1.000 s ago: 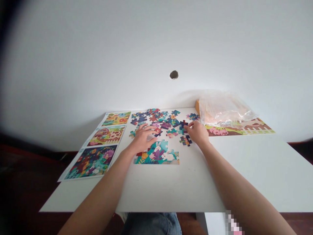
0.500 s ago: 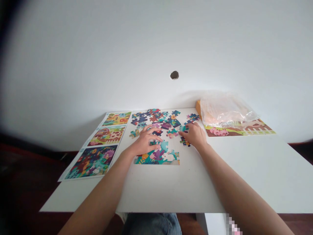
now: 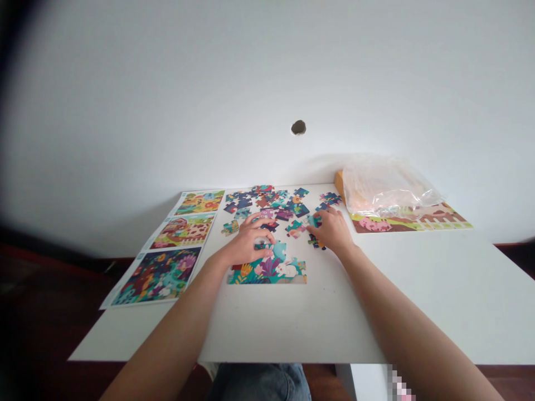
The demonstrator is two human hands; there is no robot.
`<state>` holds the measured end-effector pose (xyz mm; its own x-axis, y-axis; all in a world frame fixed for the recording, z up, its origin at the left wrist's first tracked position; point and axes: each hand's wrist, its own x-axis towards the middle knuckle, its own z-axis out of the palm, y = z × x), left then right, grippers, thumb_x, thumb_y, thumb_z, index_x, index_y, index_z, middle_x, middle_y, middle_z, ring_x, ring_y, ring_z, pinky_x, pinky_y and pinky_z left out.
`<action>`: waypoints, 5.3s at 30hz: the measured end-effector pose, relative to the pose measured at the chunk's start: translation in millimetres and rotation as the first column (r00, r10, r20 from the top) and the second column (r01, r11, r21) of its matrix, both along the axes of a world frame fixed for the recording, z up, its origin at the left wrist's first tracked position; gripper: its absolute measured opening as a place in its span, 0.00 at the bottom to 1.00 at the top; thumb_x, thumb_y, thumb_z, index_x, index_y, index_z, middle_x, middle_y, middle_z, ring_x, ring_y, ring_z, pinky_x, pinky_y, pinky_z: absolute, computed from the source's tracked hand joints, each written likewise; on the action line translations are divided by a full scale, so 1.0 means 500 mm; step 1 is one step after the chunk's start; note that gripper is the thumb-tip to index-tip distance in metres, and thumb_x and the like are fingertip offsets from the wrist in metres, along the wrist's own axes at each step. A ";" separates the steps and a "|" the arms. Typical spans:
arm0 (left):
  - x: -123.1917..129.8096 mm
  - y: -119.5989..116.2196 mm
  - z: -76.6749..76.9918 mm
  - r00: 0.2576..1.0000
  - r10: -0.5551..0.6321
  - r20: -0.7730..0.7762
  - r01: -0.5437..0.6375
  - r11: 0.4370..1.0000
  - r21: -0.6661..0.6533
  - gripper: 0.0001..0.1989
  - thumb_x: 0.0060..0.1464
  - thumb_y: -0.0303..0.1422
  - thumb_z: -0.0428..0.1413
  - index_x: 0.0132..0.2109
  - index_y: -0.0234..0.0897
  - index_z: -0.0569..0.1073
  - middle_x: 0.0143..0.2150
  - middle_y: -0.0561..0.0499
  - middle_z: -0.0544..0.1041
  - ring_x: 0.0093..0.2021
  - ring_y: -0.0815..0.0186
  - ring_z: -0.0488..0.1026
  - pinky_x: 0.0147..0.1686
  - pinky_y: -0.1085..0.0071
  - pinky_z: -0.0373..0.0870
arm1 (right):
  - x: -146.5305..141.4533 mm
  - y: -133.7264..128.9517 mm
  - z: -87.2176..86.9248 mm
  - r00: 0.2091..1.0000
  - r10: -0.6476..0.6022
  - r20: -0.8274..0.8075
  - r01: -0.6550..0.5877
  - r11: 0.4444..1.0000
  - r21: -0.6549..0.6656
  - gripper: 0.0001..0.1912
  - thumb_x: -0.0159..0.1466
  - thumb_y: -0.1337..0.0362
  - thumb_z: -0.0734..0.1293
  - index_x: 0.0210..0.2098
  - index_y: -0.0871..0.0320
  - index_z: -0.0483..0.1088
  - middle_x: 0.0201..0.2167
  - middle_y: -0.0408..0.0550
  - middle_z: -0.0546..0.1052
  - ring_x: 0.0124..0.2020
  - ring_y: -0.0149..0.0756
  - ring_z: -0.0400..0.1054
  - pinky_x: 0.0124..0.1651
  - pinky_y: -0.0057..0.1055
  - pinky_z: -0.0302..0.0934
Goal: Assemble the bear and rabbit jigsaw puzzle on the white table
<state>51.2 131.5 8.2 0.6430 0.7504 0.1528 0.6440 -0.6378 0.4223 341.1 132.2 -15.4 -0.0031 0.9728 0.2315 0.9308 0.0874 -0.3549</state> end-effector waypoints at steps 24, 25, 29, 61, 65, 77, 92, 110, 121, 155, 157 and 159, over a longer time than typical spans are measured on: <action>-0.002 -0.002 0.005 1.000 0.006 -0.018 -0.006 1.000 0.013 0.10 0.47 0.38 0.66 0.38 0.44 0.78 0.65 0.50 0.64 0.68 0.45 0.52 0.66 0.43 0.47 | -0.056 -0.081 0.066 0.727 0.673 -0.139 -0.683 0.730 -0.038 0.19 0.52 0.67 0.72 0.44 0.50 0.77 0.47 0.52 0.72 0.50 0.47 0.68 0.57 0.47 0.56; -0.002 -0.002 0.005 1.000 0.004 -0.017 -0.004 1.000 0.013 0.10 0.46 0.38 0.66 0.38 0.44 0.78 0.65 0.50 0.64 0.68 0.45 0.52 0.66 0.43 0.47 | -0.055 -0.080 0.066 0.726 0.673 -0.141 -0.683 0.729 -0.034 0.19 0.52 0.67 0.72 0.44 0.50 0.78 0.47 0.52 0.72 0.49 0.46 0.68 0.57 0.47 0.57; -0.001 -0.002 0.004 1.000 0.008 -0.020 -0.008 1.000 0.008 0.10 0.47 0.38 0.66 0.38 0.44 0.78 0.66 0.50 0.64 0.68 0.45 0.51 0.66 0.43 0.48 | -0.055 -0.079 0.065 0.724 0.674 -0.145 -0.683 0.730 -0.023 0.21 0.51 0.70 0.71 0.44 0.49 0.78 0.47 0.51 0.71 0.47 0.45 0.68 0.56 0.47 0.57; -0.001 0.001 -0.002 1.000 0.013 -0.011 -0.013 1.000 0.012 0.09 0.46 0.37 0.66 0.38 0.44 0.79 0.66 0.52 0.64 0.69 0.44 0.47 0.67 0.43 0.44 | -0.053 -0.065 0.047 0.736 0.642 -0.215 -0.637 0.765 0.101 0.14 0.52 0.75 0.63 0.28 0.54 0.78 0.31 0.47 0.75 0.37 0.37 0.70 0.43 0.32 0.62; -0.002 0.003 -0.004 1.000 0.018 -0.011 -0.017 1.000 0.016 0.10 0.46 0.37 0.65 0.38 0.44 0.79 0.66 0.52 0.64 0.70 0.44 0.45 0.67 0.44 0.44 | -0.056 -0.062 0.040 0.712 0.659 -0.243 -0.657 0.747 0.101 0.16 0.51 0.77 0.62 0.27 0.55 0.79 0.28 0.45 0.74 0.31 0.32 0.68 0.38 0.29 0.61; -0.004 0.011 -0.011 0.991 0.112 0.074 -0.121 0.984 0.128 0.03 0.54 0.33 0.59 0.36 0.43 0.79 0.62 0.52 0.68 0.68 0.51 0.51 0.66 0.50 0.50 | -0.041 -0.041 0.020 0.740 0.620 -0.262 -0.566 0.784 0.256 0.19 0.51 0.80 0.61 0.23 0.54 0.79 0.29 0.44 0.73 0.29 0.28 0.68 0.36 0.25 0.60; -0.010 0.034 -0.043 0.865 0.490 0.107 -0.502 0.850 0.160 0.07 0.54 0.29 0.58 0.36 0.43 0.80 0.50 0.50 0.76 0.58 0.51 0.62 0.58 0.50 0.61 | -0.024 -0.035 0.024 0.954 0.283 -0.095 -0.275 0.957 0.091 0.14 0.61 0.71 0.64 0.39 0.51 0.80 0.35 0.47 0.76 0.37 0.36 0.69 0.44 0.33 0.56; -0.018 0.044 -0.048 0.871 0.480 0.108 -0.491 0.862 0.126 0.09 0.56 0.27 0.56 0.38 0.44 0.80 0.49 0.50 0.78 0.55 0.52 0.67 0.55 0.51 0.64 | -0.009 -0.026 0.010 0.998 0.064 -0.010 -0.064 0.998 0.011 0.18 0.63 0.67 0.64 0.51 0.49 0.76 0.43 0.50 0.73 0.43 0.41 0.69 0.47 0.37 0.58; -0.021 0.047 -0.054 0.920 0.358 0.158 -0.378 0.917 0.128 0.20 0.53 0.18 0.50 0.42 0.43 0.80 0.50 0.51 0.77 0.54 0.60 0.71 0.57 0.58 0.67 | -0.007 -0.022 0.004 0.996 0.077 -0.045 -0.075 0.997 0.035 0.16 0.63 0.66 0.65 0.49 0.51 0.77 0.41 0.50 0.74 0.36 0.38 0.69 0.44 0.34 0.62; -0.062 0.046 -0.031 0.541 0.839 0.063 -0.821 0.511 0.255 0.17 0.55 0.27 0.53 0.49 0.37 0.79 0.46 0.39 0.76 0.49 0.50 0.71 0.51 0.55 0.68 | -0.020 -0.028 0.005 0.988 0.154 0.006 -0.154 0.988 0.001 0.21 0.63 0.72 0.60 0.49 0.49 0.77 0.45 0.52 0.74 0.49 0.45 0.66 0.48 0.39 0.57; -0.069 0.046 -0.030 0.533 0.845 0.042 -0.825 0.508 0.247 0.17 0.55 0.26 0.52 0.48 0.36 0.80 0.44 0.39 0.77 0.47 0.51 0.72 0.49 0.57 0.68 | -0.020 -0.028 0.004 0.987 0.162 0.000 -0.162 0.987 0.002 0.22 0.62 0.74 0.60 0.49 0.49 0.77 0.44 0.52 0.74 0.48 0.44 0.66 0.48 0.39 0.57; -0.072 0.047 -0.031 0.556 0.831 0.019 -0.812 0.538 0.226 0.16 0.55 0.26 0.52 0.46 0.37 0.81 0.43 0.39 0.78 0.44 0.53 0.74 0.46 0.60 0.69 | -0.020 -0.027 0.003 0.985 0.172 -0.004 -0.172 0.985 0.005 0.23 0.62 0.75 0.60 0.49 0.48 0.77 0.44 0.51 0.74 0.48 0.44 0.66 0.48 0.38 0.57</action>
<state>15.5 155.0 -7.5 -0.2250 0.9165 0.3307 0.9510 0.1327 0.2792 331.2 118.7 -13.8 -0.1691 0.9569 0.2362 0.9003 0.2474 -0.3582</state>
